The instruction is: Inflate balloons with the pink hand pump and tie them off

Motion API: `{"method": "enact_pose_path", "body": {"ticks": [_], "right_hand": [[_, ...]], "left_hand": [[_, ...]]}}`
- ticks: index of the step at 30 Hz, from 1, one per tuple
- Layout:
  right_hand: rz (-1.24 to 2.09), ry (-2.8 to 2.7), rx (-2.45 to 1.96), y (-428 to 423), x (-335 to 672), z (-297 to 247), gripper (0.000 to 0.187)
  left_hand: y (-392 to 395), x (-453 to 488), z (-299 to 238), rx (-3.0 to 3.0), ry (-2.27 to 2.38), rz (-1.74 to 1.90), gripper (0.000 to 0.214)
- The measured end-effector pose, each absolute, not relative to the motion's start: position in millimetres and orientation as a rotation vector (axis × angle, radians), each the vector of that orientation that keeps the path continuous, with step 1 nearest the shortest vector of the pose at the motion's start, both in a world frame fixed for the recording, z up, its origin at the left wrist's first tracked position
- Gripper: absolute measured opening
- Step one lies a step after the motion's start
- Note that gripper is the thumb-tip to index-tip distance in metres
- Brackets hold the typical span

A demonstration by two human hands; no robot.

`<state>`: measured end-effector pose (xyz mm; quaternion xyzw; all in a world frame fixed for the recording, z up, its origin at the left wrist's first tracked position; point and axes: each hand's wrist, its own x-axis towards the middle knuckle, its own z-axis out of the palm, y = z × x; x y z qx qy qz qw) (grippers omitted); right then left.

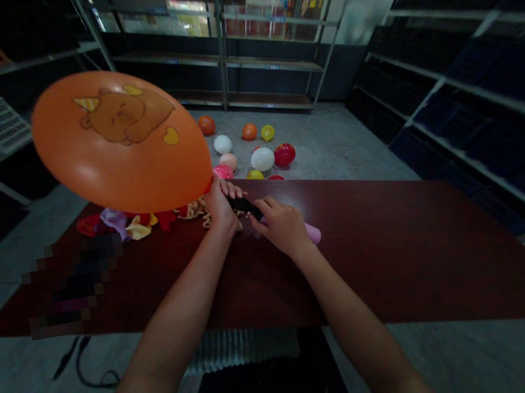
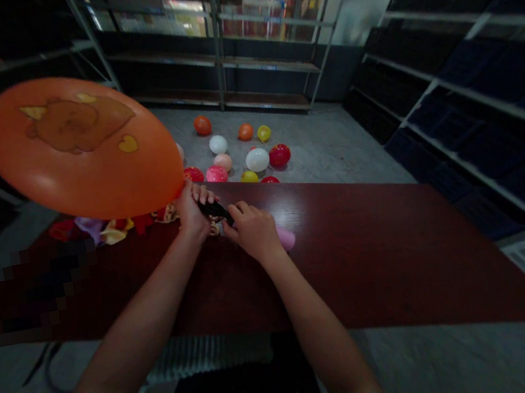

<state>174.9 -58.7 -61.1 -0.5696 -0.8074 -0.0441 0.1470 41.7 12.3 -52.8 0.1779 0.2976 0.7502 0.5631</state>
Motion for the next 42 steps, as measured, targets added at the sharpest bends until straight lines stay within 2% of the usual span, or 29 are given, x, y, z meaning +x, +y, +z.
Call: {"method": "enact_pose_path", "body": {"ticks": [4, 9, 12, 16, 21, 23, 28, 33, 37, 42], "right_hand": [[-0.073, -2.416, -1.696, -57, 190, -62, 0.026], [0.082, -2.672, -1.454, -52, 194, -70, 0.024], [0.173, -2.740, -1.288, -56, 183, -71, 0.032], [0.296, -2.644, -1.164, -58, 174, -65, 0.042], [0.167, -2.458, -1.239, -37, 174, -61, 0.033], [0.062, -2.469, -1.264, -27, 177, -64, 0.033], [0.011, -2.466, -1.351, -13, 187, -69, 0.046], [-0.027, -2.470, -1.360, -15, 194, -67, 0.059], [-0.110, -2.403, -1.577, -17, 199, -67, 0.055], [-0.063, -2.374, -1.515, -17, 204, -69, 0.043]], "left_hand": [[32, -8, -54, 0.308, 0.706, 2.002, 0.062], [40, -48, -56, 0.340, 0.852, 2.109, 0.063], [40, -33, -63, 0.772, 1.189, 1.889, 0.063], [38, 3, -77, 1.118, 1.327, 1.574, 0.059], [21, 25, -85, 1.682, 1.455, 1.148, 0.022], [14, 26, -83, 1.865, 1.536, 0.969, 0.016], [5, 27, -72, 2.203, 1.661, 0.592, 0.022], [-3, 33, -65, 2.410, 1.652, 0.401, 0.033], [-6, 33, -56, 2.551, 1.606, 0.277, 0.031], [-4, 29, -51, 2.605, 1.651, 0.191, 0.025]]}}
